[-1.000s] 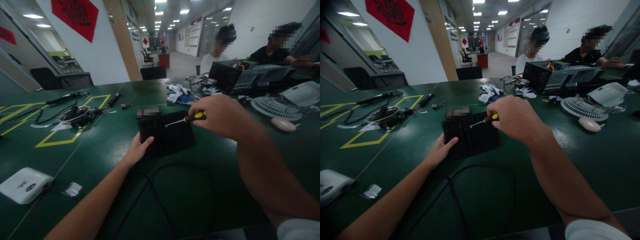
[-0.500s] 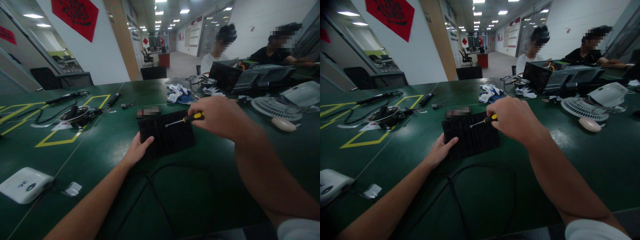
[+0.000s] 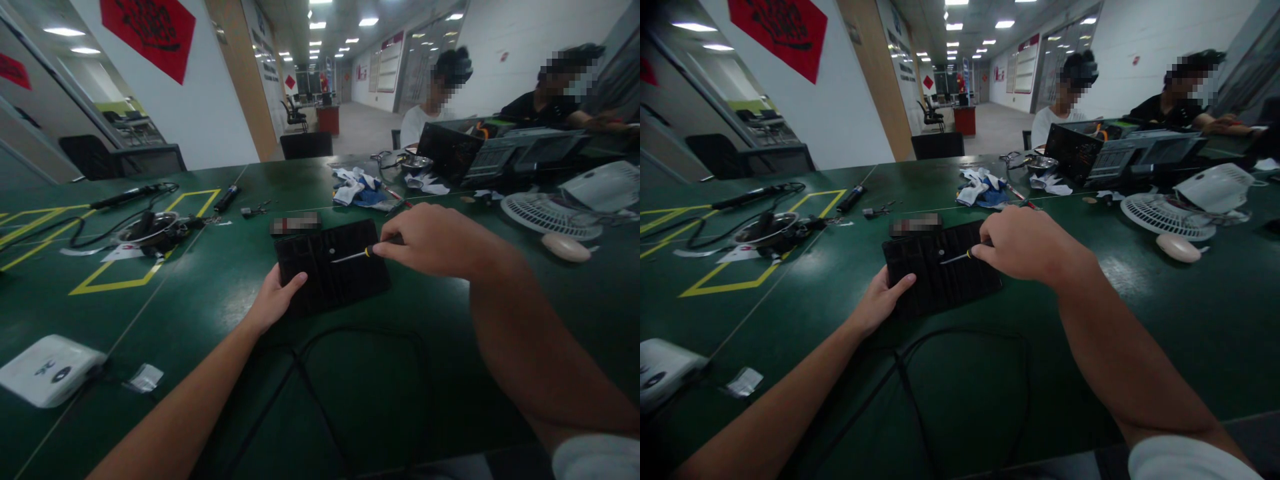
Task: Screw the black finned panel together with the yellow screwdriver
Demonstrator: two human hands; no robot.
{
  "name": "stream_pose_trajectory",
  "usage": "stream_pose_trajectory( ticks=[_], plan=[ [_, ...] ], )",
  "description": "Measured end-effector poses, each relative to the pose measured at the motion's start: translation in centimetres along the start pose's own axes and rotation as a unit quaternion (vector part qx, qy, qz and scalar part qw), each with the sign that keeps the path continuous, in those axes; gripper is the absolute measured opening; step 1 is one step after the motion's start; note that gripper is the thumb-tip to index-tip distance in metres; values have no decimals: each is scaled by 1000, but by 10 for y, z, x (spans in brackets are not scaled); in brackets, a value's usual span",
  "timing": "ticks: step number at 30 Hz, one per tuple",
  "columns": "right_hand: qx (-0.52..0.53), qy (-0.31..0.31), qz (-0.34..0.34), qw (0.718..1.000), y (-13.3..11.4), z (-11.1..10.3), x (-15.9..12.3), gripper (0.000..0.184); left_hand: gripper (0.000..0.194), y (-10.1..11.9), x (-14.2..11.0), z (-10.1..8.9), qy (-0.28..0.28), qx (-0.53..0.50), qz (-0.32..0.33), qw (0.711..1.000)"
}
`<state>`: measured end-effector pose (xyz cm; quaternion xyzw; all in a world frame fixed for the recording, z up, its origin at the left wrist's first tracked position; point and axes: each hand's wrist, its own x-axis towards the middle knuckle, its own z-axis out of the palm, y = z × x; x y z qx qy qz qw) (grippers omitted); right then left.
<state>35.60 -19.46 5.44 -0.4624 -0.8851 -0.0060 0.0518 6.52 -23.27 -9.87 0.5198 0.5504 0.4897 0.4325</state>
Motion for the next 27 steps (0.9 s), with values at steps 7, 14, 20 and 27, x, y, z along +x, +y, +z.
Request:
stream_pose_trajectory(
  ticks=[7, 14, 20, 27],
  plan=[
    [58, 61, -32, 996, 11, -13, -7, 24, 57, 2, -1, 1, 1, -3, 2, 1000],
    [33, 98, -4, 995, 11, -13, -3, 31, 60, 1, 0, 0, -1, 2, 9, 1000],
    [33, 83, -16, 996, 11, -9, -2, 31, 59, 0, 0, -1, 2, 0, 3, 1000],
    [22, 86, 1, 996, 11, -8, 0, 29, 59, 0, -1, 0, -5, -2, 0, 1000]
  ],
)
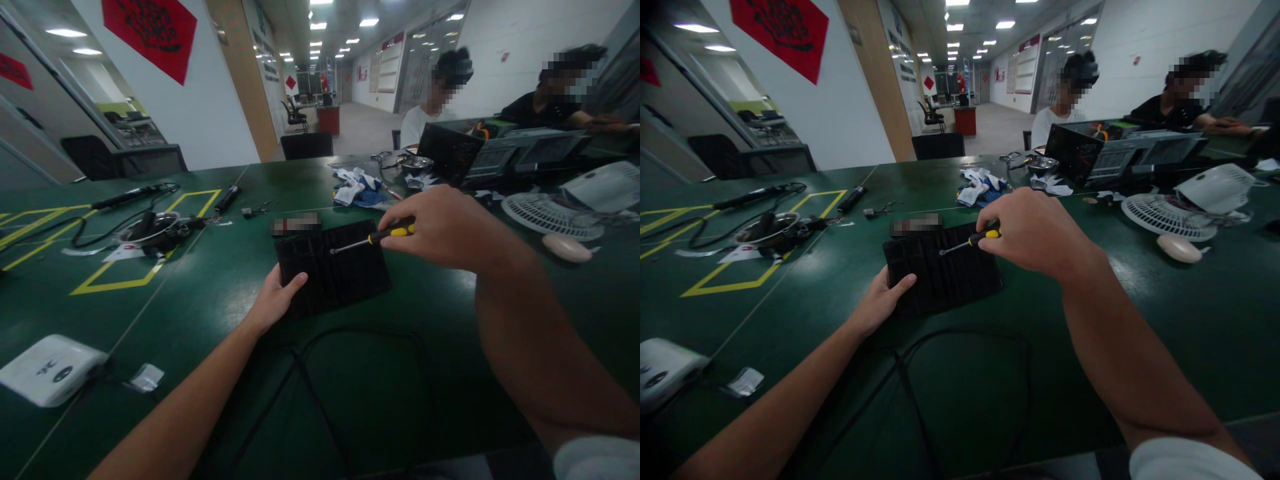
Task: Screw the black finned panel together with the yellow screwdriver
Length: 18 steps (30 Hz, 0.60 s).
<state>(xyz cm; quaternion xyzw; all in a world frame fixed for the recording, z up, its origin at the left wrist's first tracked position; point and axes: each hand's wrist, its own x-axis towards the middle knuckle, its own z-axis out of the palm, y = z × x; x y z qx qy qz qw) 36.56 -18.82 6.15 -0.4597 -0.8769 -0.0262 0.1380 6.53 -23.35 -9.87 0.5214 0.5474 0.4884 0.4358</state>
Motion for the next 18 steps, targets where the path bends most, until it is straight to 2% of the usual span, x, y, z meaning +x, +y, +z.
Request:
stream_pose_trajectory(
  ticks=[18],
  plan=[
    [-16, 25, 13, 999, -7, 3, -2, 26, 56, 2, -1, 1, 8, 8, 10, 1000]
  ],
)
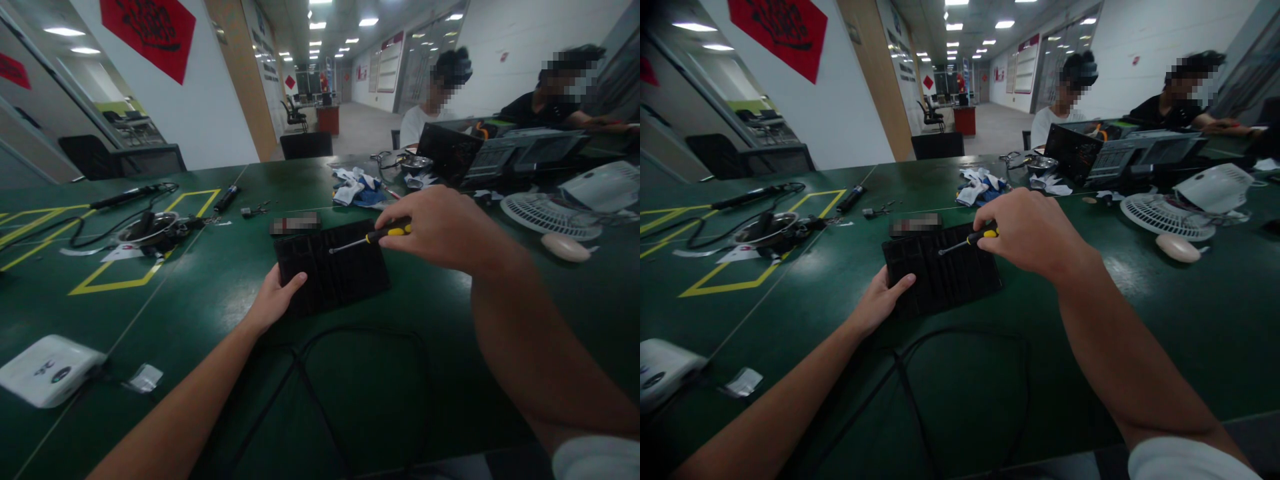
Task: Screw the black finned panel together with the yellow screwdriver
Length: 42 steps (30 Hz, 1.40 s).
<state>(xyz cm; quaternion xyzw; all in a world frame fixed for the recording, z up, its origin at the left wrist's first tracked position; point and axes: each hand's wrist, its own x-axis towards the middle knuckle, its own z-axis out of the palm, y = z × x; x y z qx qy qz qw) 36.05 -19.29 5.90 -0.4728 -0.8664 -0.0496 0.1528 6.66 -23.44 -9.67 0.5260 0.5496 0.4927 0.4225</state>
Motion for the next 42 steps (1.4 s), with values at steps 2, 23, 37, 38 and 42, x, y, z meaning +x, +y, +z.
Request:
stream_pose_trajectory(
  ticks=[2, 23, 37, 38, 42],
  plan=[
    [-5, -1, 2, 1000, -2, -1, -1, 26, 56, 0, 0, 0, 1, 2, 3, 1000],
    [-36, -21, 29, 999, -9, 0, -4, 28, 60, -3, 2, -2, -1, 0, -9, 1000],
    [1, -112, 2, 994, 5, 2, -2, 39, 59, -3, 3, -3, -1, 3, -5, 1000],
    [7, -103, -9, 995, 8, 0, -3, 38, 60, -3, 3, -3, 1, 6, -5, 1000],
    [2, -62, -14, 998, 16, -6, -3, 27, 58, -3, 2, -2, 3, 2, -3, 1000]
  ],
)
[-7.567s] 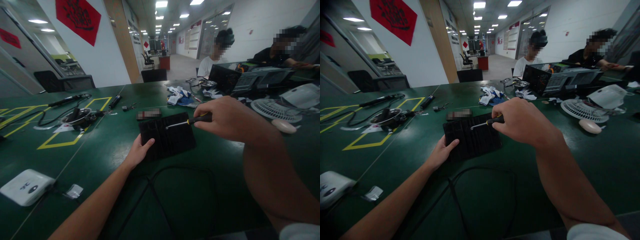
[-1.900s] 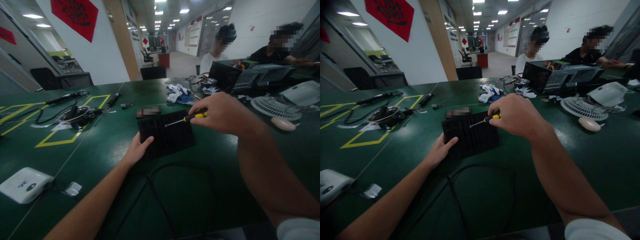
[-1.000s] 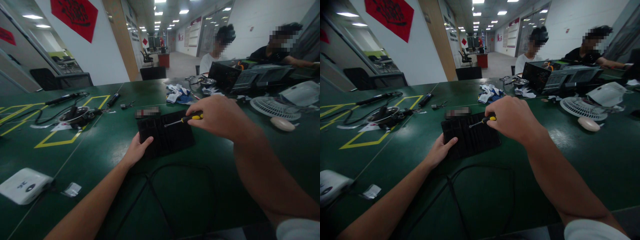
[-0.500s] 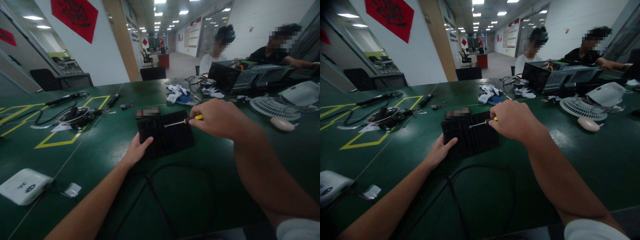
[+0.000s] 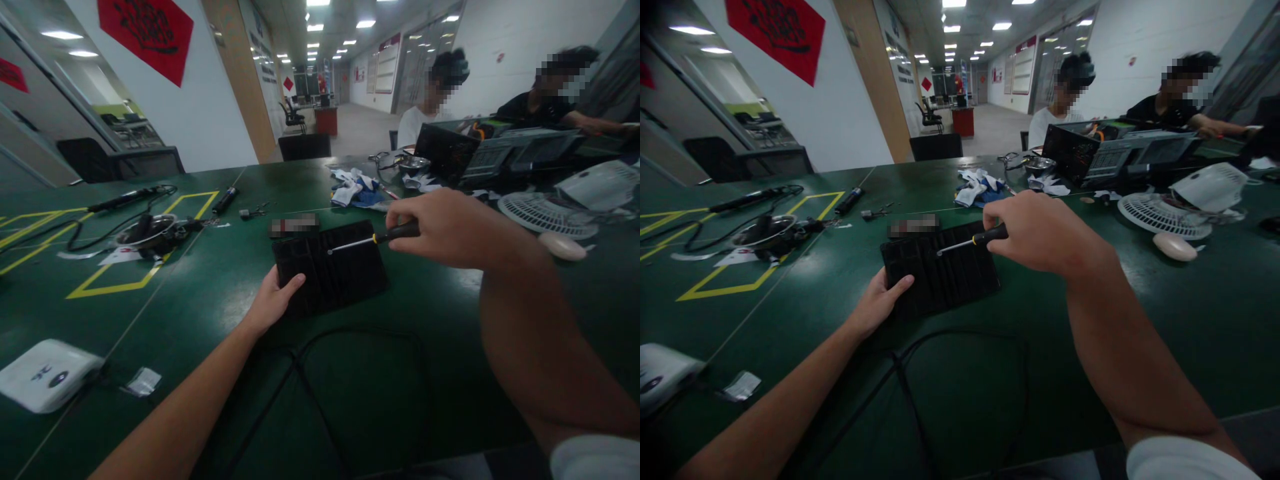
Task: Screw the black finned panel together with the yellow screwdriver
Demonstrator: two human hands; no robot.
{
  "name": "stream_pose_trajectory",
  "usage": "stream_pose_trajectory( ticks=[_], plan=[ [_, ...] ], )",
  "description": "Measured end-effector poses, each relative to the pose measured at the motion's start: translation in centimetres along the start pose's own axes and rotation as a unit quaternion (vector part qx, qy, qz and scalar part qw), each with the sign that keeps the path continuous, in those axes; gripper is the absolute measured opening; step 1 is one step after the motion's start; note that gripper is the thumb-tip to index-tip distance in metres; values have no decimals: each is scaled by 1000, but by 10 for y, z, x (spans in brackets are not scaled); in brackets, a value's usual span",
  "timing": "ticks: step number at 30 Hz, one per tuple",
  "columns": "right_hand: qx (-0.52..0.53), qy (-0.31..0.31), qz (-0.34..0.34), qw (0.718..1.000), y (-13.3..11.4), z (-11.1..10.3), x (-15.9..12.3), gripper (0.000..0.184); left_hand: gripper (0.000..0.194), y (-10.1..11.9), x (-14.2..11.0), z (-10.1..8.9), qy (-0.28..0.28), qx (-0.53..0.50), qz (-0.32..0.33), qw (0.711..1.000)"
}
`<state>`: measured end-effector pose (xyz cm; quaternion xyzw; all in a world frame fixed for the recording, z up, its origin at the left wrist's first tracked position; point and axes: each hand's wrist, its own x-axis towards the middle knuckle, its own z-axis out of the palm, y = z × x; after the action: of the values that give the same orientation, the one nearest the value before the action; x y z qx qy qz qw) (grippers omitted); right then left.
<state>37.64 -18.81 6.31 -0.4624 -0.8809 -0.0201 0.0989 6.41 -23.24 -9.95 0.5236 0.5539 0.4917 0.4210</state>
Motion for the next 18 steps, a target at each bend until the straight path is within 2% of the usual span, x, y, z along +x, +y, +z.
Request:
stream_pose_trajectory(
  ticks=[7, 18],
  plan=[
    [8, 52, 2, 999, -6, -1, 3, 26, 59, 1, -1, 1, -3, -16, -7, 1000],
    [8, 74, 7, 997, -11, 0, 2, 24, 56, 1, -1, 1, -4, -18, -4, 1000]
  ],
)
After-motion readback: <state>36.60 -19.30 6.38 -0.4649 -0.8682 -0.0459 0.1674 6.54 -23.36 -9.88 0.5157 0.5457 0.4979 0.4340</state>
